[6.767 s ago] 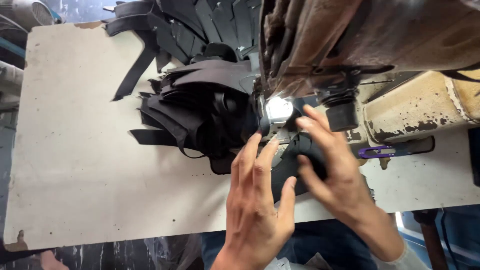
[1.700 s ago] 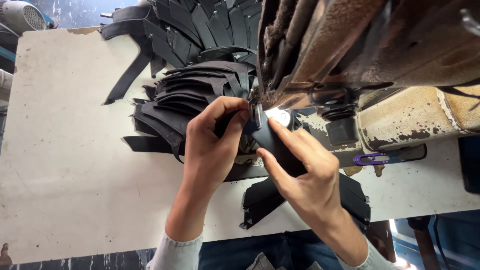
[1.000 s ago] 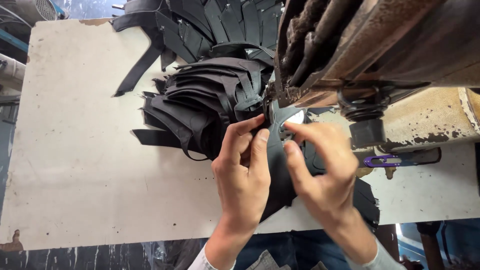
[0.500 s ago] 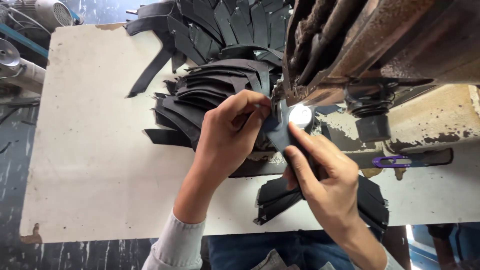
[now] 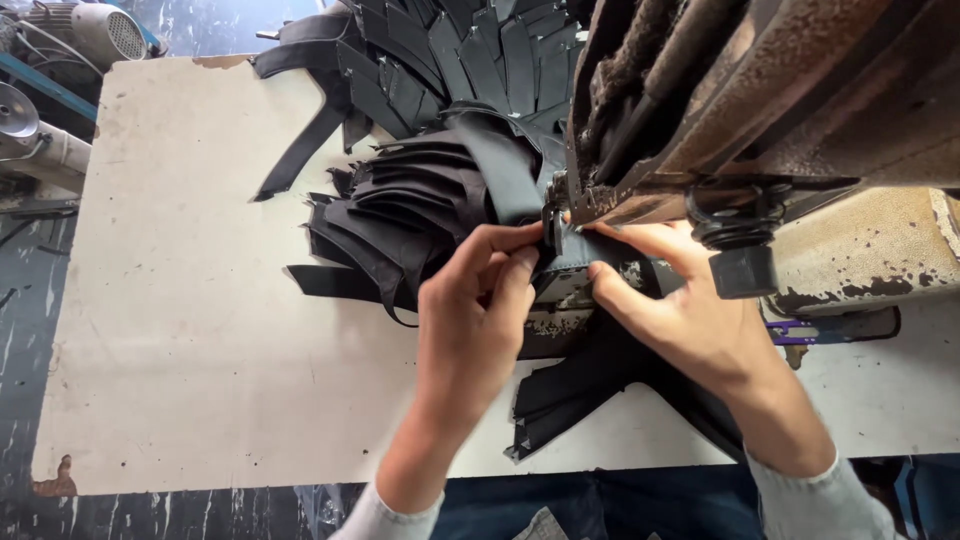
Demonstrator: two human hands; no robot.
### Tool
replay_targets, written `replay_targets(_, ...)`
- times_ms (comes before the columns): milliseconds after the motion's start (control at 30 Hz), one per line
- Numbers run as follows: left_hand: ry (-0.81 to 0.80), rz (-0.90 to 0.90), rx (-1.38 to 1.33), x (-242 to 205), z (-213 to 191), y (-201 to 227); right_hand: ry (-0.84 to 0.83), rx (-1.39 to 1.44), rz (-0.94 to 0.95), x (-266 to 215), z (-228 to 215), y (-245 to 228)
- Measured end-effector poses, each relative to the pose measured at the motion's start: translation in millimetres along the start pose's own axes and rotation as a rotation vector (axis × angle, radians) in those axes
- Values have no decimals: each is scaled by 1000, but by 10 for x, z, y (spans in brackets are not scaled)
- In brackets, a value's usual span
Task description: Stitch together black synthetic or leather components of a shoe upper using an industrial sewing machine.
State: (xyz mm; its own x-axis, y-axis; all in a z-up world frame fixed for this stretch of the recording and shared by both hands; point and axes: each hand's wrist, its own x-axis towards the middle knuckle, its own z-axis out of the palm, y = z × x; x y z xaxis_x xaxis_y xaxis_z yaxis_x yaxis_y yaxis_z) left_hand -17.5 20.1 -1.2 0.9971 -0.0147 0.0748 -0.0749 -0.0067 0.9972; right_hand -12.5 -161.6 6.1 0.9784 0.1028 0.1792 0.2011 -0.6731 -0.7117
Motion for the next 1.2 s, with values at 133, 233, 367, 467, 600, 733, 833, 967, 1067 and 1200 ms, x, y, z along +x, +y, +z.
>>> replay_targets(133,125,58,112,-139,124,0,-76,199,500,29,101,312)
replay_targets(233,121,114,145,-226,207,-26,-34,216,491,15,124,322)
replay_targets(367,121,88,244,-280,323,38,230,-642,-387,-273,243,766)
replay_targets(467,137,119,217,-247,409,17,324,109,54,-296,90,315)
replay_targets(600,157,80,232,-153,484,-24,186,118,102,-537,43,615)
replay_targets(733,176,38,245,-130,540,-8,-76,-79,416,-786,40,1049)
replay_targets(833,167,175,415,-258,571,81,-156,-137,429,-842,-12,1185)
replay_targets(967,79,334,648,-529,655,15,-134,-119,510,-844,-96,1169)
replay_targets(1067,63,391,692,-556,675,-19,-143,-161,438,-933,-121,1285)
replay_targets(1200,54,391,743,-615,735,46,-125,-163,473,-966,-207,1190)
